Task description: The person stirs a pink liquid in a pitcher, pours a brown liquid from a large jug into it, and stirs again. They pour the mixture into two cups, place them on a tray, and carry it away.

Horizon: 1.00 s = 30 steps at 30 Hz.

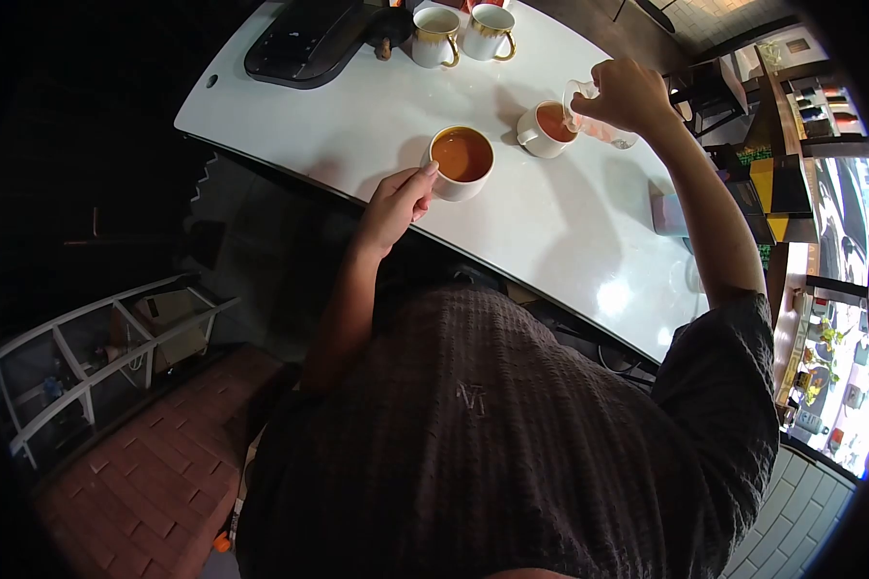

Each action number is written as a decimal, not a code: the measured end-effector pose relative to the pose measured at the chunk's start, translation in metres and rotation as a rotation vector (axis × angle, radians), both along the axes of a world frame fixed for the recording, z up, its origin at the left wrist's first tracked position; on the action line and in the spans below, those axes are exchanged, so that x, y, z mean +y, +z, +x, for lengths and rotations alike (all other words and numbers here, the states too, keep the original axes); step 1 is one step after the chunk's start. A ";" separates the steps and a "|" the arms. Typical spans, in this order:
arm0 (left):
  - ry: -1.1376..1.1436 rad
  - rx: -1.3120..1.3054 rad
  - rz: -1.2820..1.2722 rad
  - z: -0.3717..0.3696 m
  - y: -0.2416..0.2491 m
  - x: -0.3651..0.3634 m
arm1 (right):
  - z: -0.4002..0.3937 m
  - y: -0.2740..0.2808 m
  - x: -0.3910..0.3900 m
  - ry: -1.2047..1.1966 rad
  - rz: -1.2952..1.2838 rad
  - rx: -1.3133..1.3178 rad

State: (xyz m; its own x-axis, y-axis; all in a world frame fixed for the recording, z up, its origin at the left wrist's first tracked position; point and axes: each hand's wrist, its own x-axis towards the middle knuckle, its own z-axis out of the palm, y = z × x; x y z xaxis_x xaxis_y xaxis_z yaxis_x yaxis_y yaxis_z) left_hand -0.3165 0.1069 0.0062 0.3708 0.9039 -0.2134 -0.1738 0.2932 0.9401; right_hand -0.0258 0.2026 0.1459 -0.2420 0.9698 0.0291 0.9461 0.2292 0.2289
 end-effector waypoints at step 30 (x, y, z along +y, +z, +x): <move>-0.025 -0.008 0.003 -0.003 0.001 0.005 | -0.010 0.004 0.002 -0.071 -0.062 -0.105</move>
State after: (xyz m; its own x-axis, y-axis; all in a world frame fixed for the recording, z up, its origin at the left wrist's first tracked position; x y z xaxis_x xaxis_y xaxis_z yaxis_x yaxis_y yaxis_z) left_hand -0.3198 0.1121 0.0075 0.3949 0.8949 -0.2079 -0.1741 0.2951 0.9395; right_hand -0.0355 0.2046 0.1499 -0.1712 0.9838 -0.0530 0.9319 0.1792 0.3154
